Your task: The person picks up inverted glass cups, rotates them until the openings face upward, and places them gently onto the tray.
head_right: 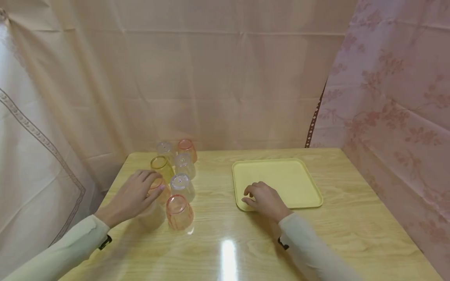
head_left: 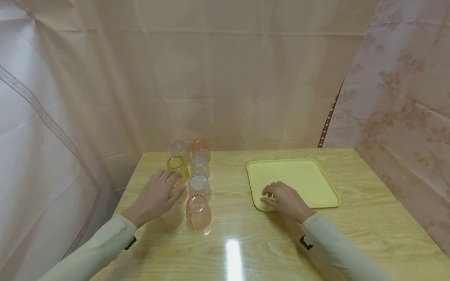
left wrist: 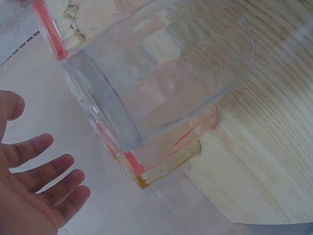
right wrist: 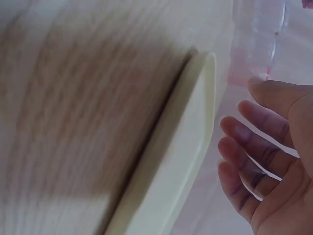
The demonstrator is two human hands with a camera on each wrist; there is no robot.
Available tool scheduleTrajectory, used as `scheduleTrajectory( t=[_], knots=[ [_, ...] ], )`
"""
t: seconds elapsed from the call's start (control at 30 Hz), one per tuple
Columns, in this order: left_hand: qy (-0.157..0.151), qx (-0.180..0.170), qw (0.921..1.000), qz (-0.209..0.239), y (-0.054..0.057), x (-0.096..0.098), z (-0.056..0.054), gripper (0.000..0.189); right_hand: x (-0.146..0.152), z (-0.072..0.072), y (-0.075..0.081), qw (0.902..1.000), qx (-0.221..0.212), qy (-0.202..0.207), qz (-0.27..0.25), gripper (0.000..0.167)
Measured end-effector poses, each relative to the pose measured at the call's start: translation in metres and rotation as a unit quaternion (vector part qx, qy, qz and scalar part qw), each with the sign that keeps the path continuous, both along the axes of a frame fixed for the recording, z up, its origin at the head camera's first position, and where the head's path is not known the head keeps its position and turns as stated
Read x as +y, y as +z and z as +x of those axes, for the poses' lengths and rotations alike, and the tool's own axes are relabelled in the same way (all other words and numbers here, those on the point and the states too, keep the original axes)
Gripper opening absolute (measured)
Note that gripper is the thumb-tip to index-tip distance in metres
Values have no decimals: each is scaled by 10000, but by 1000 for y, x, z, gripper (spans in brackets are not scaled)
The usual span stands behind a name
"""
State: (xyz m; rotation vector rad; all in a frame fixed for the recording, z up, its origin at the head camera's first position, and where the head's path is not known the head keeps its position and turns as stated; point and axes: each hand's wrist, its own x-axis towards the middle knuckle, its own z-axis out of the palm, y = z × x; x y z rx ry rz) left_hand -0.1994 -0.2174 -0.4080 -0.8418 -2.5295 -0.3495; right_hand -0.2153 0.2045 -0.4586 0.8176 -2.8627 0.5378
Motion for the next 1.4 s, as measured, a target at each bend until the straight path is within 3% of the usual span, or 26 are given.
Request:
scheduleTrajectory(
  t=[0.2,0.73,1.13,1.4],
  knots=[
    [-177,-217,9996,70,-1,1,1,30,-7,5,-7,9998,-182,56,-19,15],
    [-716,-560,9958,-108,-9,2,2,27,-17,6,-19,9976,41,688,-19,4],
    [-724,-893,9932,-182,-14,9,8,34,-24,12,-18,9992,116,3,376,10],
    [-877,-945,9908,-423,-19,14,13,46,-20,16,-20,9977,404,233,496,9]
  ],
)
